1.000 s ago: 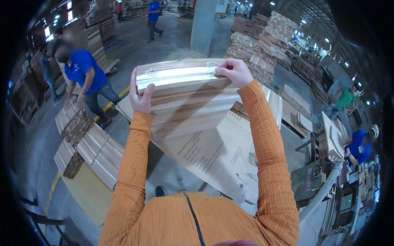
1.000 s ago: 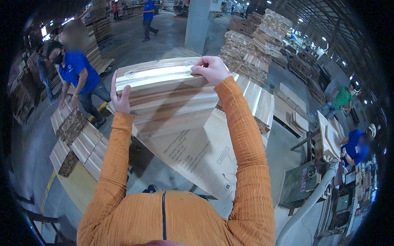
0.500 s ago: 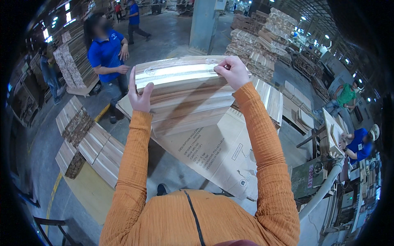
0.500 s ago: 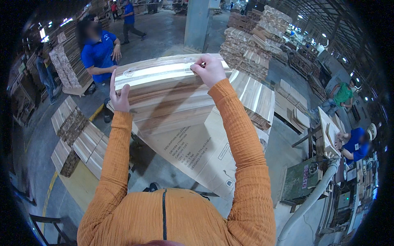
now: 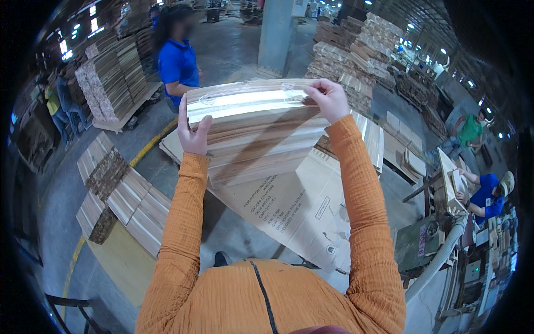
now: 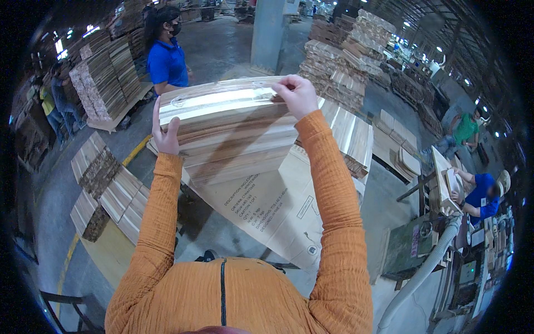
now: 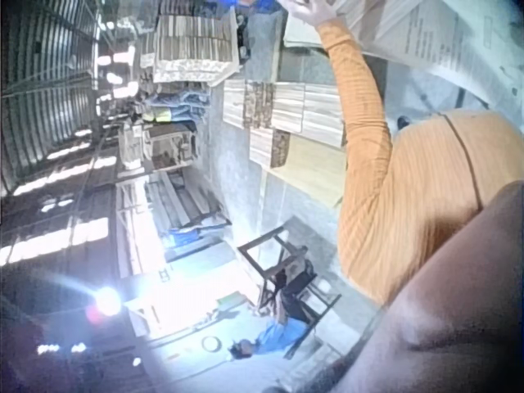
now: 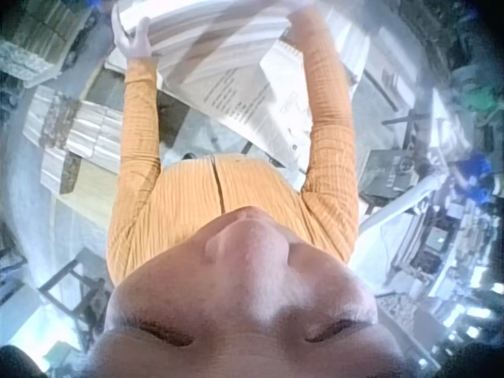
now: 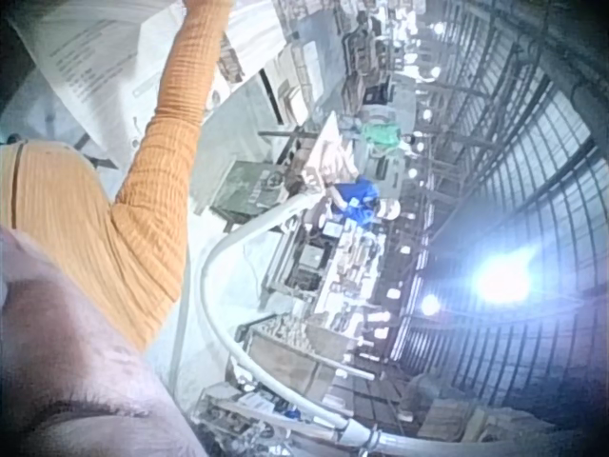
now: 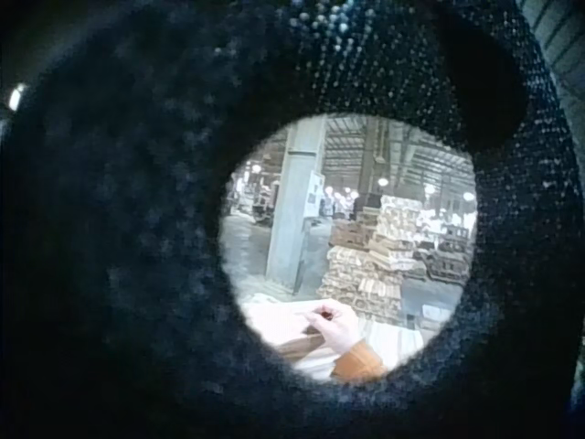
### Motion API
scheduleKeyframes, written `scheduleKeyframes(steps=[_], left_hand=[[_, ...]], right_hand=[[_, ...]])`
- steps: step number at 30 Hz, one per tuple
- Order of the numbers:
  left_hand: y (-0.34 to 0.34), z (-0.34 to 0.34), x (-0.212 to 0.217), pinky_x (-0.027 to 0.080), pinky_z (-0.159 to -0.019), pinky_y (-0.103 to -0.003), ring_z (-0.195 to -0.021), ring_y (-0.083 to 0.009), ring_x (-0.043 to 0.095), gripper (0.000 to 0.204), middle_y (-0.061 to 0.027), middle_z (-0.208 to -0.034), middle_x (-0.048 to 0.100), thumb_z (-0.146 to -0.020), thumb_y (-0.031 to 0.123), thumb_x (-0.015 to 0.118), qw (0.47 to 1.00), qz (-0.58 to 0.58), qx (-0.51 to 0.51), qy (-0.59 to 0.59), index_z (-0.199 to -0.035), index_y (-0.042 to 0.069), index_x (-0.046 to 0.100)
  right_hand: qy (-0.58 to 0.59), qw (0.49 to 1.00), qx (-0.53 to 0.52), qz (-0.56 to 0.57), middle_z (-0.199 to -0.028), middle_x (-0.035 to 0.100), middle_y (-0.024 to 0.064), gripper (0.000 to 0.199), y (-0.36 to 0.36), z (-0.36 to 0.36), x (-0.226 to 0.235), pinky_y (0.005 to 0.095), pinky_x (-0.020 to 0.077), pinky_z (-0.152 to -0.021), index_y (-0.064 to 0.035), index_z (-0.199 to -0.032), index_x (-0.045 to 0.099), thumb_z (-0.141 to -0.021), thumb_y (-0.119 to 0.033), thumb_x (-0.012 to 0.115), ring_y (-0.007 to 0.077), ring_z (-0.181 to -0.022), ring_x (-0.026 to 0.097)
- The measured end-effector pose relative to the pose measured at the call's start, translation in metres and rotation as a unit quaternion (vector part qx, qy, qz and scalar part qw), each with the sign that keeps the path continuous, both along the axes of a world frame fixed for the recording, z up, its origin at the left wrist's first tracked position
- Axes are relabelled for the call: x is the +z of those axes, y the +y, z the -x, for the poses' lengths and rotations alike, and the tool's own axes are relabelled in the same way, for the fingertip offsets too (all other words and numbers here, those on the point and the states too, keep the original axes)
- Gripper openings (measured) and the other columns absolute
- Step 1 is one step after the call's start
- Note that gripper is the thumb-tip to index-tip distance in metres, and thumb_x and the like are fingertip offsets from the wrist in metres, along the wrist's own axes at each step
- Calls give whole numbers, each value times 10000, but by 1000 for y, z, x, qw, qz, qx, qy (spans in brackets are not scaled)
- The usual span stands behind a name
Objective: The person applies glue from a tube to the edges of wooden planks and stacks them on a pile. The person repeats this process for several planks in a warehouse setting.
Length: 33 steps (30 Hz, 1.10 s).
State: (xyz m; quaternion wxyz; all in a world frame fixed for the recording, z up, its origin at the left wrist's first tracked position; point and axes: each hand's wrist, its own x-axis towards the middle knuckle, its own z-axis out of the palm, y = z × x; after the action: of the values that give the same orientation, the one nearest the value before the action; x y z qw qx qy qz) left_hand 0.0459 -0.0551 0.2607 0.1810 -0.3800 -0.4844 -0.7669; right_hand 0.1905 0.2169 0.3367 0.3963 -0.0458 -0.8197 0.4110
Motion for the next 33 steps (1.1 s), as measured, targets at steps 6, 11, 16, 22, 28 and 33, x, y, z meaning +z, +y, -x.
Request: scheduleKeyframes(steps=[6, 11, 16, 22, 28, 33], left_hand=[[1, 15, -8, 407, -904, -300, -1067, -206, 502, 620, -143, -1208, 488, -804, 186, 607, 993, 33, 96, 68, -1321, -22, 335], [5, 13, -8, 424, -871, -283, -1019, -196, 529, 591, -162, -1179, 513, -837, 218, 593, 999, 26, 41, -2, -1325, -3, 343], [7, 14, -10, 426, -836, -260, -998, -184, 534, 591, -158, -1178, 519, -843, 247, 593, 999, 22, 35, -6, -1323, 1, 349], [4, 20, -13, 424, -823, -251, -985, -177, 536, 593, -157, -1177, 521, -841, 257, 596, 999, 27, 28, -15, -1319, 2, 356], [3, 12, -6, 405, -901, -295, -1072, -206, 494, 606, -158, -1234, 467, -819, 221, 601, 996, 44, 71, 34, -1323, 0, 348], [7, 10, -8, 389, -924, -303, -1095, -212, 480, 608, -156, -1258, 447, -795, 174, 603, 999, 32, 36, 9, -1318, -9, 353]], right_hand=[[-5, 993, -90, 72, -668, 596, 13, 173, 74, -64, -11, 228, 441, -549, -17, -804, 640, -769, -185, 665, 84, -584, 542], [-137, 950, -281, 9, -623, 601, 65, 220, 146, -170, -81, 284, 451, -557, 2, -742, 639, -721, -216, 661, 131, -571, 568], [-296, 853, -427, -40, -753, 645, 163, 246, 170, -257, -157, 363, 482, -648, -22, -762, 665, -718, -261, 627, 282, -698, 632], [-480, 700, -517, 111, -975, 631, 165, 242, 159, -277, -208, 397, 466, -819, -102, -944, 658, -757, -230, 572, 332, -944, 591], [-479, 721, -500, 2, -1183, 510, 171, 363, 142, -246, -190, 416, 432, -870, -114, -1103, 579, -748, -102, 506, 350, -1028, 528], [-120, 879, -372, -274, -1266, 434, 137, 628, 112, -162, -127, 407, 360, -957, -166, -1251, 456, -643, -17, 504, 333, -1124, 439]])
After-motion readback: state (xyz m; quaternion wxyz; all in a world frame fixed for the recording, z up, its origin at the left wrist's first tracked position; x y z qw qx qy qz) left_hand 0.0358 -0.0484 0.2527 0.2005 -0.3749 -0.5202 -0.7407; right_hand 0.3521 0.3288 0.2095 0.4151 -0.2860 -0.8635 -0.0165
